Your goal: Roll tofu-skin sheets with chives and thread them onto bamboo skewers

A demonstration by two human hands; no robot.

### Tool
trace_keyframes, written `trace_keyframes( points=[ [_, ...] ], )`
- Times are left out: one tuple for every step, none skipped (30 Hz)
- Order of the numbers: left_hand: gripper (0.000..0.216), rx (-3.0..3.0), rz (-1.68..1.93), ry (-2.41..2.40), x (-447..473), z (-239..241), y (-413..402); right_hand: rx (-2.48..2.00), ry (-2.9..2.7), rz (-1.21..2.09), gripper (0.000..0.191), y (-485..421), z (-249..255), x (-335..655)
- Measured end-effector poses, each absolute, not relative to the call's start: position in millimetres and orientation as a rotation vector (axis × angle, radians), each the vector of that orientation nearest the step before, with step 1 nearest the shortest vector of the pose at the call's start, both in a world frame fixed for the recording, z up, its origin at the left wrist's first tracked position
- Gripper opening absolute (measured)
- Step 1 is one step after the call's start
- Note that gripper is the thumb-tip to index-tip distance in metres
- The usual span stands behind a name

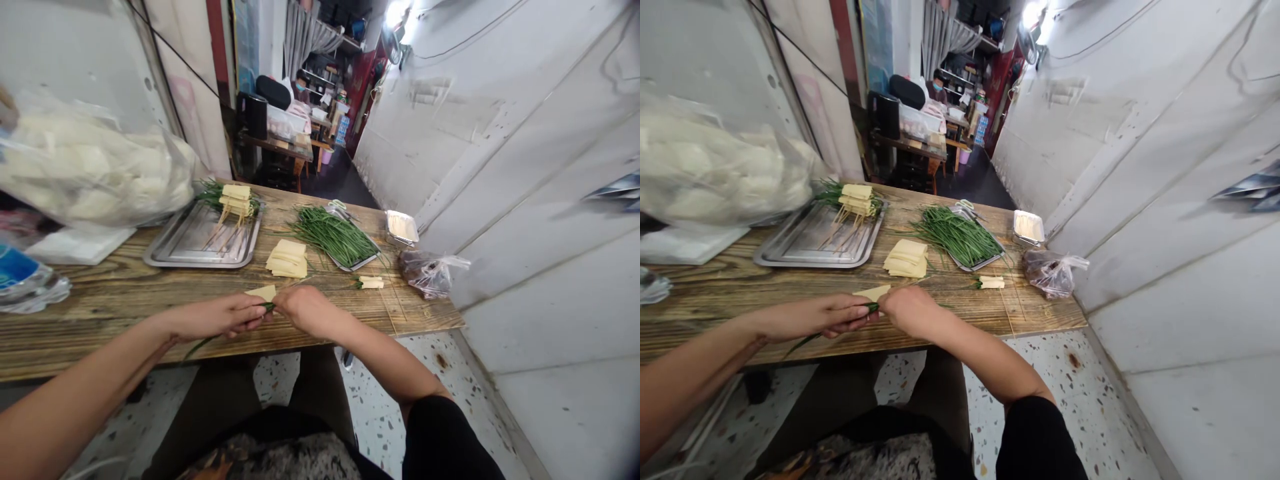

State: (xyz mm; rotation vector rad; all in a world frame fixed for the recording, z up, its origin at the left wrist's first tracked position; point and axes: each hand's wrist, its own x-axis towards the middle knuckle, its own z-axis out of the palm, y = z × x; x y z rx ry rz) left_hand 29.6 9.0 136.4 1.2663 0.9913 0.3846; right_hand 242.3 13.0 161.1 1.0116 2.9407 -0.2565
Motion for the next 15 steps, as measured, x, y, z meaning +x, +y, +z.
trace_keyframes(
  points=[
    [0.052,1.270,0.397,0.989,28,136,9,1.059,2.951,-0.266,0.013,14,159,243],
    [0.054,1.286,0.403,0.987,27,134,9,1.115,2.966,-0.278,0.014,15,156,244],
    [0.056,1.310,0.407,0.983,27,132,9,1.173,2.984,-0.289,0.015,16,154,245],
    [0.058,1.337,0.417,0.982,26,130,8,1.228,3.000,-0.299,0.016,17,151,245],
    [0.060,1.361,0.439,0.986,26,128,8,1.275,3.010,-0.306,0.016,17,149,246],
    [0.063,1.374,0.470,0.996,26,126,7,1.312,3.013,-0.308,0.017,18,147,246],
    [0.065,1.377,0.507,1.012,26,123,6,1.343,3.009,-0.305,0.018,19,147,246],
    [0.067,1.369,0.543,1.035,25,121,4,1.370,2.993,-0.299,0.018,19,147,245],
    [0.069,1.352,0.572,1.060,25,118,3,1.403,2.968,-0.288,0.018,19,147,245],
    [0.070,1.328,0.592,1.082,24,115,2,1.442,2.938,-0.275,0.018,20,148,245],
    [0.072,1.303,0.607,1.095,24,112,0,1.487,2.909,-0.265,0.019,20,149,244],
    [0.073,1.280,0.629,1.102,25,108,-1,1.530,2.882,-0.263,0.021,20,150,244],
    [0.074,1.261,0.667,1.106,26,105,-2,1.569,2.859,-0.270,0.022,19,150,243],
    [0.074,1.247,0.723,1.112,27,101,-2,1.602,2.841,-0.284,0.024,18,150,242],
    [0.075,1.233,0.793,1.123,29,98,-2,1.631,2.829,-0.303,0.024,17,149,240]
  ],
)
